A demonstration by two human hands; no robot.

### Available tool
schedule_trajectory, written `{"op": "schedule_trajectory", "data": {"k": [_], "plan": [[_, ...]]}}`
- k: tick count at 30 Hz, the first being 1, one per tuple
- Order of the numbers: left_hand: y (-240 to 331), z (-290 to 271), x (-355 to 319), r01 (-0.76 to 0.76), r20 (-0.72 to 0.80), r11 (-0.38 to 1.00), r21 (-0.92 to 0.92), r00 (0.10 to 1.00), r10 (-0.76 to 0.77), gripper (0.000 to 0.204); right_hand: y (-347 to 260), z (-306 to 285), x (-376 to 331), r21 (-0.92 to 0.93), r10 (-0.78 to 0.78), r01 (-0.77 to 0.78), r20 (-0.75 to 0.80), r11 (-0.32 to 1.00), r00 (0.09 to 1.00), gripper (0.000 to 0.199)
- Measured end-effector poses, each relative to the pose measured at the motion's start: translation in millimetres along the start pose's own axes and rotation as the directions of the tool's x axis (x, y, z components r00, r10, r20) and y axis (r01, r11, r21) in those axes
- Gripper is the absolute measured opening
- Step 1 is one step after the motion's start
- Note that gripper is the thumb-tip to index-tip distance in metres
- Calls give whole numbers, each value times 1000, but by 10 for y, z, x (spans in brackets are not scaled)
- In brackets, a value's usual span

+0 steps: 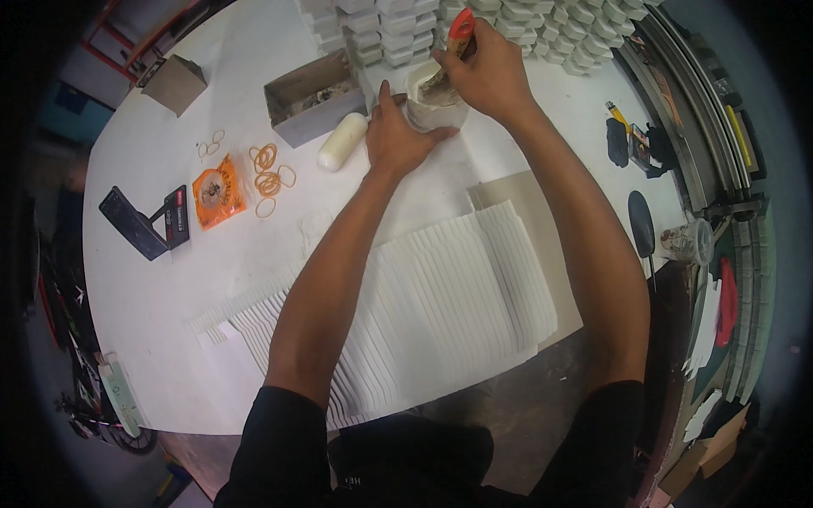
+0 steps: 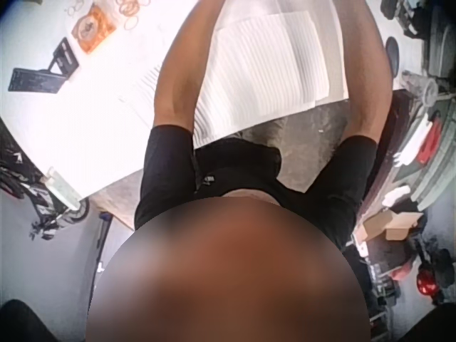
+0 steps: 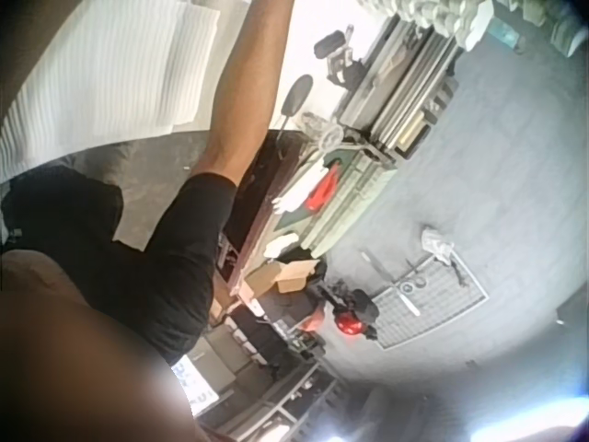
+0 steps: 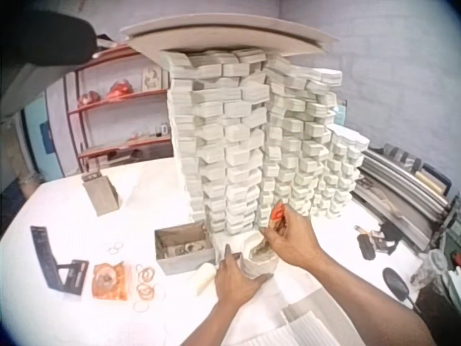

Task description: The person aligns a stack of white paper sheets on a table, then uses a cylindrical roller to press the sheets together. They apply a white paste with a brush along the edges of the stack and continue to press and smooth the sheets.

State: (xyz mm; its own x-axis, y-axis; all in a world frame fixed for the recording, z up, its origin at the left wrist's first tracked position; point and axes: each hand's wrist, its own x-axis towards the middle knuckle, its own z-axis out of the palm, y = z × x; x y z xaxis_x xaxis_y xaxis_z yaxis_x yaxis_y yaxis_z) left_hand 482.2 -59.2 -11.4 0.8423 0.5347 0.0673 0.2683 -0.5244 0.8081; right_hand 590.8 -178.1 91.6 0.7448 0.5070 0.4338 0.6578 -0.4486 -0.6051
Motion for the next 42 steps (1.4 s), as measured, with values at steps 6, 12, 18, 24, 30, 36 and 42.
{"op": "schedule_trajectory", "data": {"k": [6,12,18,24,30,36,42], "plan": [[-42,9,-20,-45,-58,999,28,997,47,136,-254,-322,57,66,12,-11,-4,998,1000,34],[-30,34,-46,-92,-51,990,109,994,98,143,-375,-412,-5,92,56,-50,-68,995,996,26],[-73,45,-94,-207,-12,957,204,977,214,152,-418,-499,-8,182,71,-55,-80,982,994,24],[-225,-15,-39,-238,64,962,132,971,231,148,-437,-545,-82,187,80,-62,-90,980,993,22],[-111,-20,-71,-158,46,977,141,987,153,146,-416,-560,-114,241,65,-42,-88,969,994,21],[-77,26,-79,-159,-14,972,172,986,164,146,-360,-557,-182,215,38,-7,-141,977,989,31],[39,-5,-104,-68,14,983,169,998,67,143,-467,-392,-462,60,54,-40,-244,997,968,39]]}}
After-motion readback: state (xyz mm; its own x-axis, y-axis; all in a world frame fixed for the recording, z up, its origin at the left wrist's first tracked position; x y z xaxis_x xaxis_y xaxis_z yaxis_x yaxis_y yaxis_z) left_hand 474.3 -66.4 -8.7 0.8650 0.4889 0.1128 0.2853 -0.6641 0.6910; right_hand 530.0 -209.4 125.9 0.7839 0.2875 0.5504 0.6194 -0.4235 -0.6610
